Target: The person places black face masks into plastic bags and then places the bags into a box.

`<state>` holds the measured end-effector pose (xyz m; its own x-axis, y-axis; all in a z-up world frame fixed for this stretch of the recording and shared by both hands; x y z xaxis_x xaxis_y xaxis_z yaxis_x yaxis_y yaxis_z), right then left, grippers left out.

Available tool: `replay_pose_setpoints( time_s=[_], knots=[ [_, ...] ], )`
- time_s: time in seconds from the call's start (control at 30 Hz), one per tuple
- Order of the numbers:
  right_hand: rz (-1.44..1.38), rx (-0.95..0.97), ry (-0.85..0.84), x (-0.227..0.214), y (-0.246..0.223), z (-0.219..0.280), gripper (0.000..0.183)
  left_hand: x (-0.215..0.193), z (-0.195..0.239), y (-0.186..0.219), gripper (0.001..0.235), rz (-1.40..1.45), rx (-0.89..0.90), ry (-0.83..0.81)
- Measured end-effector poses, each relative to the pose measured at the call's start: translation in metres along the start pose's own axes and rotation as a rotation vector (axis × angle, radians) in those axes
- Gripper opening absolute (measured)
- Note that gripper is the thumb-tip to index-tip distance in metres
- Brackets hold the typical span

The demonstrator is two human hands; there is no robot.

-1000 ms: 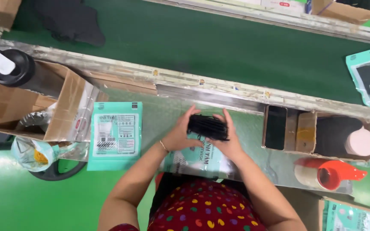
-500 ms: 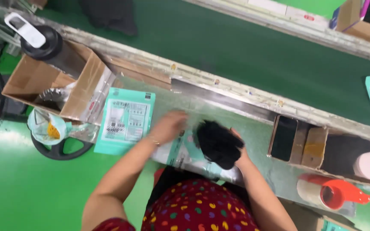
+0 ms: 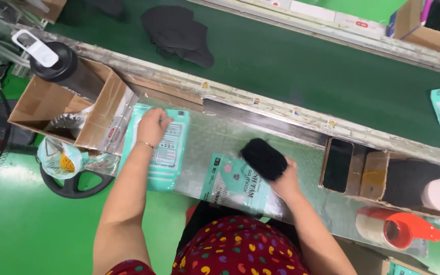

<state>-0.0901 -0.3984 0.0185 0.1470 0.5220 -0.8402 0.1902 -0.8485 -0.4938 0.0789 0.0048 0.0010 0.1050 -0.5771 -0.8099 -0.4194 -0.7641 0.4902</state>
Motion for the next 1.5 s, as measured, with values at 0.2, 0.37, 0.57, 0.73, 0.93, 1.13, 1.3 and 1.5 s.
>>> replay_pose_setpoints(
  time_s=[0.2,0.37,0.57,0.73,0.93,1.13,1.3,1.5],
  knots=[
    [-0.689,0.306,-0.229,-0.026,-0.027,-0.013,0.050,0.035,-0.006,0.174,0.011,0.022,0.552,-0.086],
    [-1.326,0.792,-0.310,0.038,0.036,0.010,0.038,0.022,0.009,0.260,0.022,0.143,0.938,-0.135],
    [-1.220,0.945,-0.096,0.036,0.041,0.036,0.033,0.037,0.033,0.279,0.023,0.137,1.018,-0.307],
    [-1.089,0.780,-0.297,0.021,-0.002,0.017,0.036,-0.020,-0.003,0.281,0.040,0.361,0.820,0.125],
    [-0.651,0.235,-0.342,-0.040,-0.072,-0.018,0.050,0.007,0.001,0.256,0.008,0.397,0.597,0.040],
    [-1.012,0.588,-0.380,0.020,-0.009,0.013,0.026,-0.002,-0.010,0.242,0.007,0.359,0.402,0.098],
    [-0.345,0.415,-0.635,0.012,-0.069,0.002,0.025,0.005,-0.001,0.300,0.006,0.368,0.633,-0.039],
    [-0.677,0.393,-0.497,-0.016,-0.044,-0.003,0.015,-0.001,-0.021,0.275,0.009,0.189,0.566,0.105]
  ],
)
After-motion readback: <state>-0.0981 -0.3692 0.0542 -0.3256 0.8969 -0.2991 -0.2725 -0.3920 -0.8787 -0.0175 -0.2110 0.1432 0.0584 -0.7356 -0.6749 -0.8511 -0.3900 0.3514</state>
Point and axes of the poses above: each hand's wrist, its own z-axis away from the middle knuckle, its own x-axis out of the palm, y = z × x, the point moved 8 cm from there along -z, towards the middle knuckle, and after that the axes turned 13 degrees about x, right-handed, at the moved point
